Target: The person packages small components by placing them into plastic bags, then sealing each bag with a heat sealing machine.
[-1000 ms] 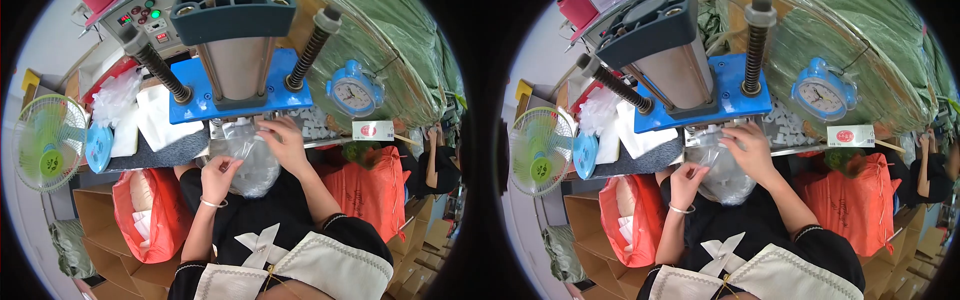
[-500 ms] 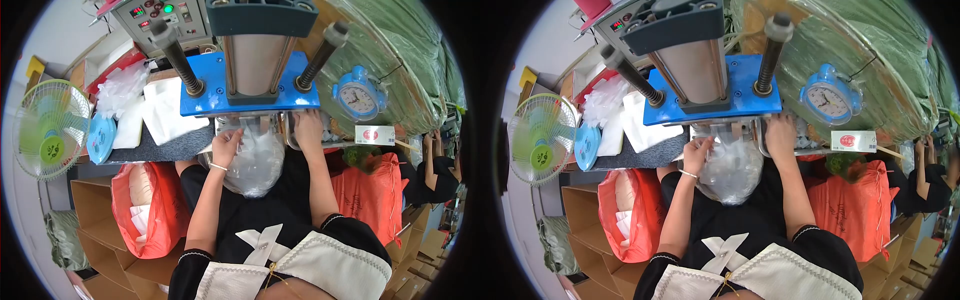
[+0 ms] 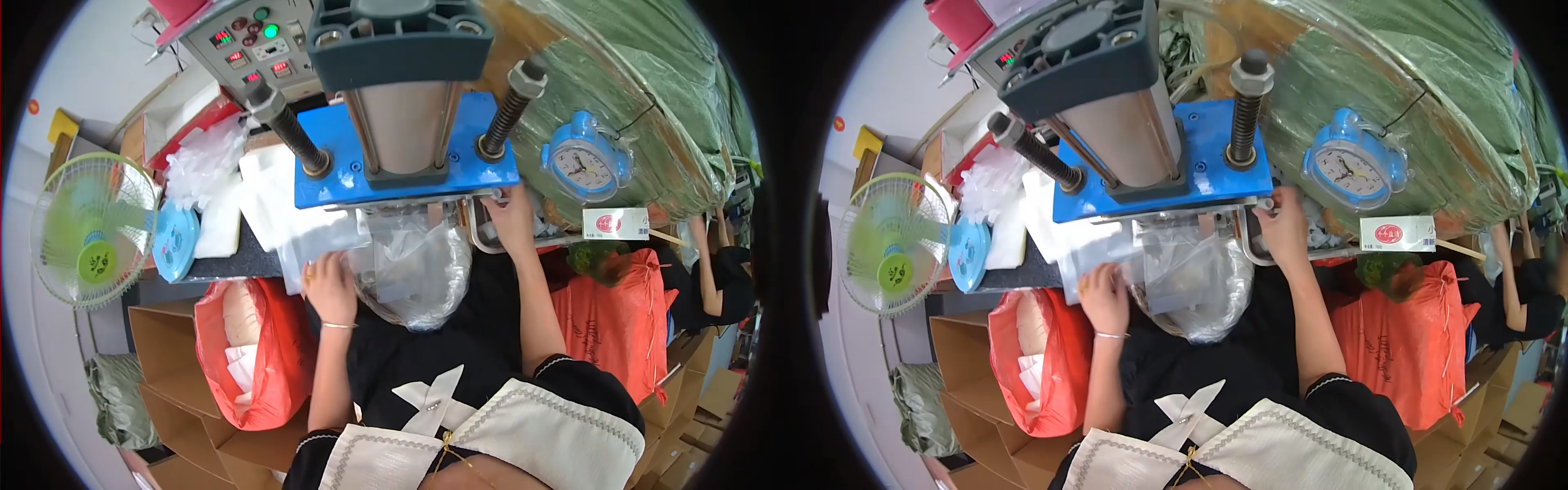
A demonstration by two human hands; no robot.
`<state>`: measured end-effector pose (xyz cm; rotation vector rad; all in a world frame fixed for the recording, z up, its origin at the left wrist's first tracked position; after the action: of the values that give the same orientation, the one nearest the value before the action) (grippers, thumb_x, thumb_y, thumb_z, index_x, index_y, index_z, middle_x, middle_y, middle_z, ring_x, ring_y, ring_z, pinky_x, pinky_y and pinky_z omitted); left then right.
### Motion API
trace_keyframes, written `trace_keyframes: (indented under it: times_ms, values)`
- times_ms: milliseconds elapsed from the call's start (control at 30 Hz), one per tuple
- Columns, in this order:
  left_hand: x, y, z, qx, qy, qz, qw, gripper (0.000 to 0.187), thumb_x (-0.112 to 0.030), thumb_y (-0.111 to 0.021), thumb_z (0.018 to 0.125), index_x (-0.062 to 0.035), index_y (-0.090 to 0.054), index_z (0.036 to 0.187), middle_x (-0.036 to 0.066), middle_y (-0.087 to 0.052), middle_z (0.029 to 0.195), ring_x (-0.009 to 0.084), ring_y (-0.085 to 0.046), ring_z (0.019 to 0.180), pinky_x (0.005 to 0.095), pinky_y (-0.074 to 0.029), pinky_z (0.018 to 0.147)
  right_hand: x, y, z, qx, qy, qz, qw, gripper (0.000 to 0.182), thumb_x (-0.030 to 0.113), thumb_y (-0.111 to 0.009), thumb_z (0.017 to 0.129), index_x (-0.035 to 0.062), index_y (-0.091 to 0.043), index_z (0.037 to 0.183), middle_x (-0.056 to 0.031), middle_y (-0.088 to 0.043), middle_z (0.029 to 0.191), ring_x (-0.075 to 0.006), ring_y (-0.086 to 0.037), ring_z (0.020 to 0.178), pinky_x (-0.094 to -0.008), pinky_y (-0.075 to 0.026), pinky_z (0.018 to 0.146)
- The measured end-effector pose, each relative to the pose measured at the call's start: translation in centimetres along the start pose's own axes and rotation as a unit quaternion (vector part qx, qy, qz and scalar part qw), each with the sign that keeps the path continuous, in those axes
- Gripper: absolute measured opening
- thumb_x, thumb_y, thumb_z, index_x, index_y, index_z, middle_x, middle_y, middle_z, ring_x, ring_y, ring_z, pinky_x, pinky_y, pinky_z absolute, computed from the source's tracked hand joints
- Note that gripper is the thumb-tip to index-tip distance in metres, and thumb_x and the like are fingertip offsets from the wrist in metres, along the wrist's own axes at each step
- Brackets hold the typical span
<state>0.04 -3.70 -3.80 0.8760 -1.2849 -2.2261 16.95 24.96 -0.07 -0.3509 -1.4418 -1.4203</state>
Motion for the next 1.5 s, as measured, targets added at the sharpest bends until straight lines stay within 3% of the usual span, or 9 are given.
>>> trace_keyframes:
  times_ms: [200,367,833,1067,1133,1200,1267,1400,1500]
  values:
    - [-4.9,5.6,2.1,0.077,0.077,-0.287,0.952,0.014,-0.010,-0.072,0.078,0.0022,-0.064,0.079,0.007,-0.062,0.069,0.0146,-0.057,0.061,0.0262,-0.044,0.058,3.9,-1.9,-4.7,0.157,-0.007,0.275,0.948,0.025,-0.001,-0.064,0.082,0.0007,-0.062,0.107,-0.0019,-0.062,0.092,-0.0096,-0.058,0.087,-0.0235,-0.046,0.073]
    - [-6.0,0.1,0.5,0.168,0.187,-0.417,0.873,0.019,-0.015,-0.075,0.076,0.0006,-0.067,0.082,0.009,-0.064,0.069,0.0151,-0.058,0.058,0.0257,-0.046,0.057,9.2,-1.9,-3.7,0.183,0.180,0.045,0.965,0.027,0.007,-0.068,0.077,0.0036,-0.067,0.103,-0.0078,-0.065,0.088,-0.0227,-0.058,0.084,-0.0324,-0.045,0.078]
    - [-5.9,-4.4,0.6,0.190,0.209,-0.487,0.826,0.024,-0.021,-0.066,0.088,0.0026,-0.068,0.084,0.002,-0.063,0.066,0.0066,-0.054,0.055,0.0206,-0.042,0.052,6.1,-5.1,-4.4,0.157,0.149,0.006,0.976,0.032,0.018,-0.069,0.076,0.0046,-0.066,0.105,-0.0093,-0.065,0.086,-0.0291,-0.055,0.085,-0.0400,-0.044,0.079]
    - [-5.0,-7.1,4.0,0.176,0.251,-0.517,0.799,0.034,-0.034,-0.064,0.088,-0.0015,-0.067,0.076,-0.001,-0.061,0.061,0.0039,-0.046,0.045,0.0206,-0.034,0.041,-0.2,-2.5,1.0,0.040,0.183,-0.314,0.931,0.025,0.005,-0.053,0.078,-0.0028,-0.059,0.101,-0.0202,-0.061,0.095,-0.0386,-0.054,0.095,-0.0470,-0.043,0.083]
    - [-4.6,-7.3,4.0,0.202,0.237,-0.458,0.832,0.034,-0.035,-0.065,0.087,-0.0012,-0.068,0.080,0.001,-0.062,0.061,0.0055,-0.049,0.047,0.0224,-0.039,0.044,-2.6,-3.5,1.7,0.040,0.181,-0.300,0.936,0.020,0.006,-0.055,0.075,-0.0028,-0.063,0.091,-0.0248,-0.061,0.094,-0.0432,-0.055,0.093,-0.0501,-0.044,0.081]
    - [-3.9,-3.3,5.7,0.159,0.122,-0.227,0.953,0.040,-0.040,-0.071,0.078,-0.0009,-0.067,0.082,0.016,-0.065,0.069,0.0322,-0.064,0.067,0.0408,-0.049,0.062,-2.6,-3.9,1.5,0.013,0.214,-0.271,0.938,0.018,0.007,-0.056,0.077,-0.0034,-0.063,0.089,-0.0256,-0.061,0.093,-0.0437,-0.055,0.090,-0.0502,-0.044,0.080]
    - [-1.8,0.7,7.4,0.018,0.104,0.004,0.994,0.062,-0.042,-0.071,0.075,0.0025,-0.057,0.115,0.023,-0.057,0.118,0.0379,-0.056,0.106,0.0413,-0.047,0.085,-2.2,-3.6,1.1,0.042,0.161,-0.239,0.957,0.022,0.004,-0.053,0.075,-0.0039,-0.059,0.095,-0.0244,-0.061,0.092,-0.0420,-0.055,0.094,-0.0497,-0.045,0.080]
    - [1.2,-3.3,3.5,0.006,0.028,0.084,0.996,0.079,-0.045,-0.069,0.075,0.0027,-0.042,0.132,0.021,-0.031,0.145,0.0404,-0.027,0.134,0.0511,-0.022,0.108,-3.1,-3.6,2.3,0.074,0.025,-0.107,0.991,0.020,0.006,-0.057,0.075,-0.0013,-0.057,0.094,-0.0233,-0.061,0.081,-0.0422,-0.058,0.083,-0.0479,-0.045,0.071]
    - [-0.6,-1.7,0.6,0.029,-0.007,0.046,0.999,0.049,-0.027,-0.068,0.078,-0.0061,-0.052,0.119,0.013,-0.050,0.127,0.0321,-0.044,0.119,0.0475,-0.026,0.105,-4.5,-3.5,2.8,0.013,0.016,-0.014,1.000,0.021,0.008,-0.058,0.078,0.0005,-0.055,0.097,-0.0223,-0.061,0.082,-0.0407,-0.059,0.081,-0.0451,-0.045,0.068]
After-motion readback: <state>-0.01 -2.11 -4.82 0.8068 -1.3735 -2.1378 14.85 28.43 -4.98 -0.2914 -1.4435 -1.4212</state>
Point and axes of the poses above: each hand's wrist, its own z-axis towards the middle knuckle, its own y-axis out of the back of the hand, x = y × z, the point moved 4 cm from there along z, towards the middle knuckle
